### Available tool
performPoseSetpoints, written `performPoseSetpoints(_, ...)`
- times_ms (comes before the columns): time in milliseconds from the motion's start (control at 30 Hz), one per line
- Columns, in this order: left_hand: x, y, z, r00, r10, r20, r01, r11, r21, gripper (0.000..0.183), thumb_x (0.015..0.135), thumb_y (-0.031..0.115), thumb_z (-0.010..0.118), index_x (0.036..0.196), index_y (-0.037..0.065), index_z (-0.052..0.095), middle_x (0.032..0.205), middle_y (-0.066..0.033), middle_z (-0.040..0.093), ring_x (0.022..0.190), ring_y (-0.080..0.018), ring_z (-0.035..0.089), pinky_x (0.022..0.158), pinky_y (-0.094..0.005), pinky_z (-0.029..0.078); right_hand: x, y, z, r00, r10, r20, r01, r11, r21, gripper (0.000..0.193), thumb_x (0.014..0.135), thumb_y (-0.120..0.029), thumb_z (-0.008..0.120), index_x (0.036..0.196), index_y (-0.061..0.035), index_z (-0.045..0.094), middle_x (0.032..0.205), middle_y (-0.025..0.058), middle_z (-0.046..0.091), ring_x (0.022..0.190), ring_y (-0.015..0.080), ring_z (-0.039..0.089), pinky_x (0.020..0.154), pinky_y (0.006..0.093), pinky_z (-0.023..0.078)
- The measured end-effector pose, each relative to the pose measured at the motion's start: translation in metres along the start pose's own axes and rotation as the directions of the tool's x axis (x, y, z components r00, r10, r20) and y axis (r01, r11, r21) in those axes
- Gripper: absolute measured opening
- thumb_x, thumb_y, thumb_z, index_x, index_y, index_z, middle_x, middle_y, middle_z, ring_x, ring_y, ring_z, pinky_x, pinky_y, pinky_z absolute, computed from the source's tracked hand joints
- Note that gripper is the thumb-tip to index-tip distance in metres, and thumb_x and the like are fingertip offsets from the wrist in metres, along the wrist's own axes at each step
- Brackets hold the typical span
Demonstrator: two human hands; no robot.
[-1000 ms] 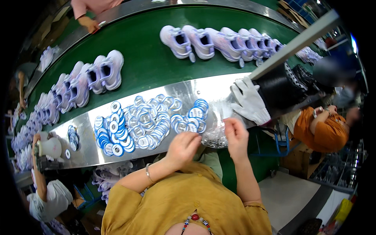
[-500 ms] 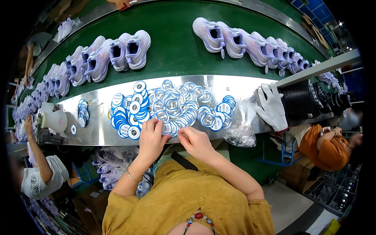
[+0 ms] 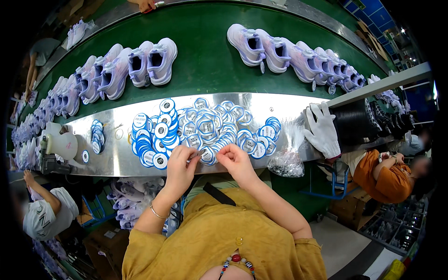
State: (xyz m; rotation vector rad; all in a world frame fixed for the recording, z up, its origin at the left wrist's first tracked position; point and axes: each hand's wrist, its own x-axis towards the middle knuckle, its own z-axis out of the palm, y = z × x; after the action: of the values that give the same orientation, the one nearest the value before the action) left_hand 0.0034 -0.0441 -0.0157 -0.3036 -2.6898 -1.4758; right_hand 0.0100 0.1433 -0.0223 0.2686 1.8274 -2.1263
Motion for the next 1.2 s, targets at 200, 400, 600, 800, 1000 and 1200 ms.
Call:
performPoseSetpoints(200,-0.005,0.016,0.013,0.920,0.368,-0.138,-0.341,0.922,0.185,0.032,0.062,-0.016,0.060,0.088,0.003,0.063,0.086,-0.0085,0.055,0.079,-0.0269,0.054,0.066,-0.0349,0.046,-0.002,-0.025,0.001,0.956,0.262,0.135,-0.293,0.886,0.360,0.009,0.087,-0.009,0.065,0.091,-0.0037,0.059,0.070,-0.0035,0.053,0.047,0.0006,0.033,0.040,0.0187,0.019)
performPoseSetpoints(400,0.000,0.034,0.016,0.992,-0.115,-0.060,0.074,0.884,-0.462,0.023,0.081,-0.009,0.056,0.103,-0.001,0.060,0.101,-0.0096,0.059,0.088,-0.0188,0.058,0.075,-0.0284,0.048,-0.004,-0.030,-0.021,0.986,0.168,0.009,-0.166,0.967,0.193,0.006,0.085,-0.006,0.066,0.088,-0.0032,0.061,0.068,-0.0037,0.054,0.047,0.0001,0.036,0.041,0.0187,0.022)
performPoseSetpoints(600,0.016,0.036,0.038,0.875,-0.327,0.357,0.483,0.549,-0.682,0.012,0.092,0.012,0.060,0.096,0.001,0.062,0.080,-0.0007,0.063,0.067,-0.0059,0.057,0.053,-0.0204,0.048,-0.007,-0.032,-0.033,1.000,0.015,-0.007,-0.014,0.993,0.121,0.007,0.087,-0.009,0.066,0.087,-0.0035,0.062,0.067,-0.0054,0.053,0.048,-0.0001,0.036,0.043,0.0182,0.023)
performPoseSetpoints(800,0.024,0.041,0.048,0.837,-0.412,0.360,0.535,0.484,-0.692,0.013,0.093,0.015,0.060,0.089,0.003,0.062,0.076,0.0016,0.060,0.062,-0.0040,0.055,0.050,-0.0198,0.049,-0.010,-0.032,-0.045,0.998,0.067,-0.017,-0.064,0.988,0.143,0.011,0.089,-0.011,0.065,0.088,0.0000,0.062,0.076,-0.0035,0.058,0.068,0.0014,0.047,0.058,0.0180,0.037)
performPoseSetpoints(1000,0.021,0.026,0.041,0.853,-0.425,0.302,0.511,0.563,-0.650,0.011,0.093,0.013,0.060,0.094,0.003,0.062,0.076,0.0018,0.060,0.062,-0.0038,0.055,0.049,-0.0201,0.051,0.007,-0.014,-0.031,0.998,-0.048,-0.038,0.048,0.999,-0.003,0.008,0.090,-0.010,0.063,0.086,-0.0024,0.062,0.070,-0.0055,0.056,0.059,0.0001,0.044,0.050,0.0169,0.031)
performPoseSetpoints(1200,0.019,0.010,0.023,0.898,-0.407,0.167,0.430,0.730,-0.532,0.011,0.089,0.007,0.064,0.098,0.001,0.063,0.078,0.0010,0.062,0.062,-0.0023,0.053,0.050,-0.0185,0.046,0.028,-0.010,-0.029,0.992,-0.085,-0.093,0.083,0.996,-0.032,0.009,0.090,-0.010,0.063,0.087,-0.0018,0.061,0.069,-0.0043,0.057,0.060,0.0008,0.047,0.052,0.0176,0.033)
